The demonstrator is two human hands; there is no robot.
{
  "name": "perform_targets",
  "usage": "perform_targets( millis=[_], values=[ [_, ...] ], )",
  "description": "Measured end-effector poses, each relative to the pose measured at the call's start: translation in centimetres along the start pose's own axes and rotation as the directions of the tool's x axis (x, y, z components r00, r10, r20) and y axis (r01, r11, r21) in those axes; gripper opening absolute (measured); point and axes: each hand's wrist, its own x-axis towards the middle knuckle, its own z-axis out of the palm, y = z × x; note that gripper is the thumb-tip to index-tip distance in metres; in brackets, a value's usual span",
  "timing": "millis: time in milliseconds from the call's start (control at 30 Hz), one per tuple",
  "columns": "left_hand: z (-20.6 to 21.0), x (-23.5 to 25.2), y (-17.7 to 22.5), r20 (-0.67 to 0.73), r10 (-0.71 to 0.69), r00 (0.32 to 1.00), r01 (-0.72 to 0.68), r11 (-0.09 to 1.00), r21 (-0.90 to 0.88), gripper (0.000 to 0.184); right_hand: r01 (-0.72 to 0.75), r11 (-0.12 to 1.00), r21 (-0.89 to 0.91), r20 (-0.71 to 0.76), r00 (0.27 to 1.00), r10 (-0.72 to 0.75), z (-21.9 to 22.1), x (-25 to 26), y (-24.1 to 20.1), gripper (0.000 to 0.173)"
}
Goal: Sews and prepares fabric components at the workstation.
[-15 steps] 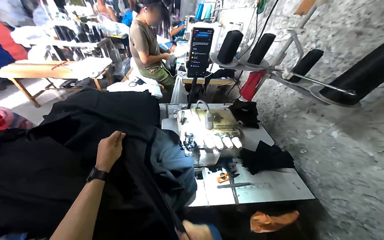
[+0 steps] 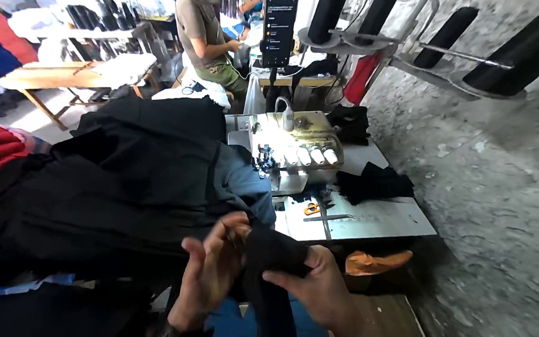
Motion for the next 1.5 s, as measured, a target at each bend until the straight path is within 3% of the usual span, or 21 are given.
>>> perform_targets(
  millis=[33,67,133,167,233,300,367,400,467,567,600,667,733,800,867,900,1000,1133,1300,1400,1500],
  values=[
    [-0.3,-1.8,-0.8,0.027,-0.086,0.996,0.088,0.992,-0.095,0.081,-0.018,1.0,0.018,-0.063,0.998,0.019,0.3,-0.3,0.3,0.018],
    [-0.3,-3.4,-1.3,0.032,-0.124,0.992,0.127,0.988,-0.087,0.069,-0.035,0.999,0.04,-0.086,0.996,0.039,0.4,-0.5,0.7,0.02],
    [0.4,-4.3,-0.6,-0.093,-0.094,0.991,0.103,0.99,0.096,0.025,-0.046,0.993,0.107,-0.061,0.997,0.053,0.5,-0.8,1.9,0.023],
    [0.8,-4.1,0.1,-0.147,-0.043,0.988,0.072,0.977,0.198,0.015,-0.042,0.991,0.13,-0.04,0.998,0.048,0.5,-0.8,2.3,0.026],
    [0.5,-3.1,1.3,-0.139,0.044,0.989,0.014,0.921,0.389,0.014,0.021,0.992,0.124,0.004,1.0,-0.022,0.2,0.0,2.6,0.033],
    [0.1,-2.9,2.0,-0.111,0.105,0.988,-0.003,0.739,0.674,0.016,0.108,0.994,-0.031,-0.002,0.994,-0.108,-0.3,0.8,2.3,0.039],
    [-0.3,-3.3,3.3,-0.099,0.173,0.98,-0.017,0.57,0.822,0.014,0.221,0.906,-0.361,-0.004,0.971,-0.238,-1.3,1.3,2.2,0.038],
    [-0.6,-3.2,4.3,-0.083,0.192,0.978,-0.039,0.559,0.828,0.013,0.266,0.823,-0.501,0.001,0.952,-0.307,-1.8,1.6,2.1,0.03],
    [-0.6,-3.4,6.2,-0.031,0.117,0.993,-0.053,0.65,0.758,0.012,0.31,0.66,-0.684,0.014,0.911,-0.412,-2.5,1.8,1.7,0.02],
    [-0.4,-3.4,7.3,-0.014,-0.052,0.999,0.049,0.762,0.646,0.009,0.409,0.527,-0.745,0.099,0.849,-0.519,-3.2,2.8,0.6,0.009],
    [-0.5,-3.5,7.3,-0.038,-0.074,0.997,0.081,0.773,0.629,0.01,0.441,0.514,-0.736,0.142,0.842,-0.521,-3.2,3.1,0.4,0.014],
    [-0.7,-3.7,7.1,-0.076,-0.076,0.994,0.106,0.803,0.586,0.015,0.474,0.596,-0.648,0.216,0.865,-0.452,-2.9,3.4,0.4,0.023],
    [-0.7,-3.4,6.9,-0.078,-0.059,0.995,0.092,0.847,0.523,0.015,0.407,0.802,-0.438,0.275,0.91,-0.311,-2.5,3.3,0.7,0.017],
    [-0.4,-3.2,6.9,-0.082,-0.059,0.995,0.09,0.885,0.457,0.014,0.171,0.972,-0.161,0.333,0.937,-0.11,-2.0,2.6,0.8,0.008],
    [-0.2,-3.2,7.3,-0.088,-0.062,0.994,0.094,0.897,0.431,0.012,-0.053,0.999,-0.004,0.382,0.923,0.051,-1.5,1.8,0.4,0.01],
    [-0.1,-3.3,7.7,-0.095,-0.058,0.994,0.094,0.894,0.438,0.012,-0.079,0.996,0.029,0.421,0.905,0.059,-1.5,1.7,0.2,0.007],
    [-0.1,-3.4,9.1,-0.12,-0.032,0.992,0.095,0.82,0.565,0.016,0.053,0.981,-0.186,0.399,0.916,0.026,-1.6,2.3,-0.8,0.025],
    [-0.2,-3.2,10.2,-0.125,-0.075,0.989,0.143,0.668,0.731,0.02,0.125,0.851,-0.51,0.282,0.959,0.028,-1.9,2.6,-0.9,0.018],
    [-1.0,-2.8,9.1,-0.151,-0.092,0.984,0.176,0.592,0.787,0.027,0.098,0.766,-0.635,0.176,0.984,0.02,-1.7,2.7,-0.3,0.02],
    [-1.2,-2.5,9.0,-0.113,-0.099,0.989,0.149,0.555,0.819,0.026,-0.022,0.806,-0.591,0.2,0.965,0.173,-2.0,2.3,-0.9,0.054],
    [-1.1,-1.0,9.6,-0.038,-0.097,0.995,0.079,0.452,0.889,0.028,-0.214,0.886,-0.41,0.434,0.809,0.397,-2.7,2.0,-0.8,0.108]
  ],
)
